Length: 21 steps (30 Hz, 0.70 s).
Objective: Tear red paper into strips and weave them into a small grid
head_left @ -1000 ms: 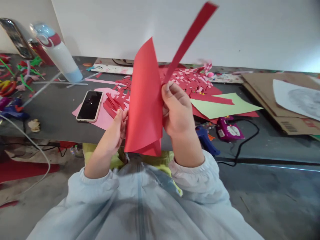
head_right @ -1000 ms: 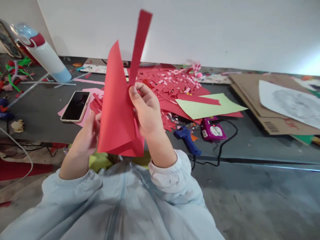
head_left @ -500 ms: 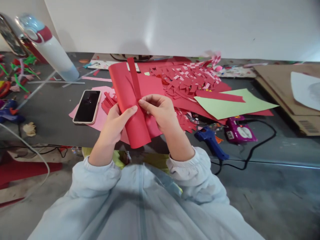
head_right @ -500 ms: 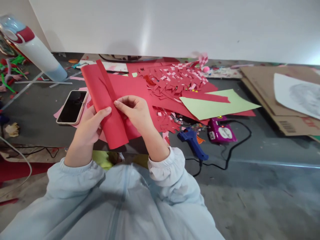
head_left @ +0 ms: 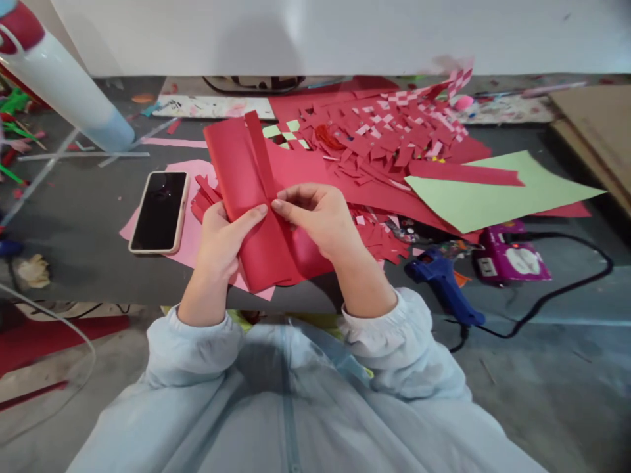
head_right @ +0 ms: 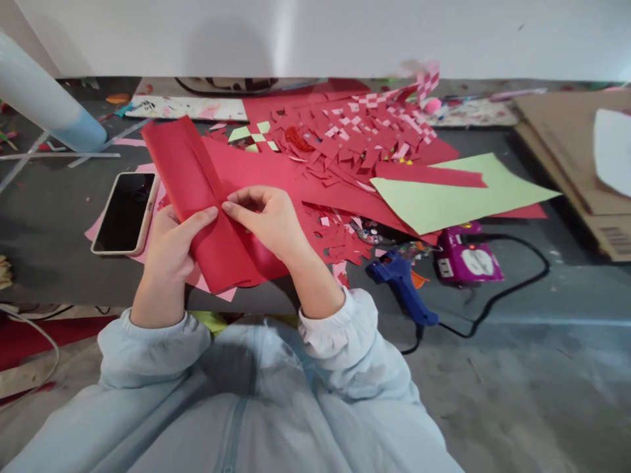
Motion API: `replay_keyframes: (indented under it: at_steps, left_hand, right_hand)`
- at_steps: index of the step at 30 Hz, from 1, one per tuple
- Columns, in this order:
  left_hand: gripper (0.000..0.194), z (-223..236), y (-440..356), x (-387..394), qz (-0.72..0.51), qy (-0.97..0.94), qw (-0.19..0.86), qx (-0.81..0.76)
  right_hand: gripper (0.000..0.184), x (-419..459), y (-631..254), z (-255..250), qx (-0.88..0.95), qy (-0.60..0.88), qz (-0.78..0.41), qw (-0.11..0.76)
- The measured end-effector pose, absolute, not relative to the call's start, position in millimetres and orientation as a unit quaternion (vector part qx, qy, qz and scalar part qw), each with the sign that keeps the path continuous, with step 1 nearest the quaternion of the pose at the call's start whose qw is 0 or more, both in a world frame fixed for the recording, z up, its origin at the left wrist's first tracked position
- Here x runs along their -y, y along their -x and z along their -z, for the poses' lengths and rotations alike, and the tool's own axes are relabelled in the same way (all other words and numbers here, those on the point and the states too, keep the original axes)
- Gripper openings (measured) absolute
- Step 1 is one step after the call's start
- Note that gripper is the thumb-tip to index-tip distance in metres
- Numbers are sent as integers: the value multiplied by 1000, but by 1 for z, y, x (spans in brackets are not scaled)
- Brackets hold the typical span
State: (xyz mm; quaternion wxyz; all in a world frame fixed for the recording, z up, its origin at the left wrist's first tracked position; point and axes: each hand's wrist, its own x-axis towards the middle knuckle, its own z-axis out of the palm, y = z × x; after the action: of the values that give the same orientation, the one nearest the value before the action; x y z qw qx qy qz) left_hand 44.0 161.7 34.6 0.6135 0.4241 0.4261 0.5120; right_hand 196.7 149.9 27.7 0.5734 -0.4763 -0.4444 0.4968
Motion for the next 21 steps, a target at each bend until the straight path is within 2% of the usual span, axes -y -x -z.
replay_keyframes:
  at_steps: [7,17,21]
  left_hand:
    - [32,-33,-44,-158,-522,-421,597,-439]
    - [27,-27,-45,-154,-531,-397,617,-423]
    - [27,-24,-44,-154,-536,-409,601,-430]
  right_hand:
    - [21,-147,-192,-25,443,480,-491,576]
    - [17,-140,-189,-27,430,494,-464,596]
    - [19,-139,-194,-27,434,493,-487,575]
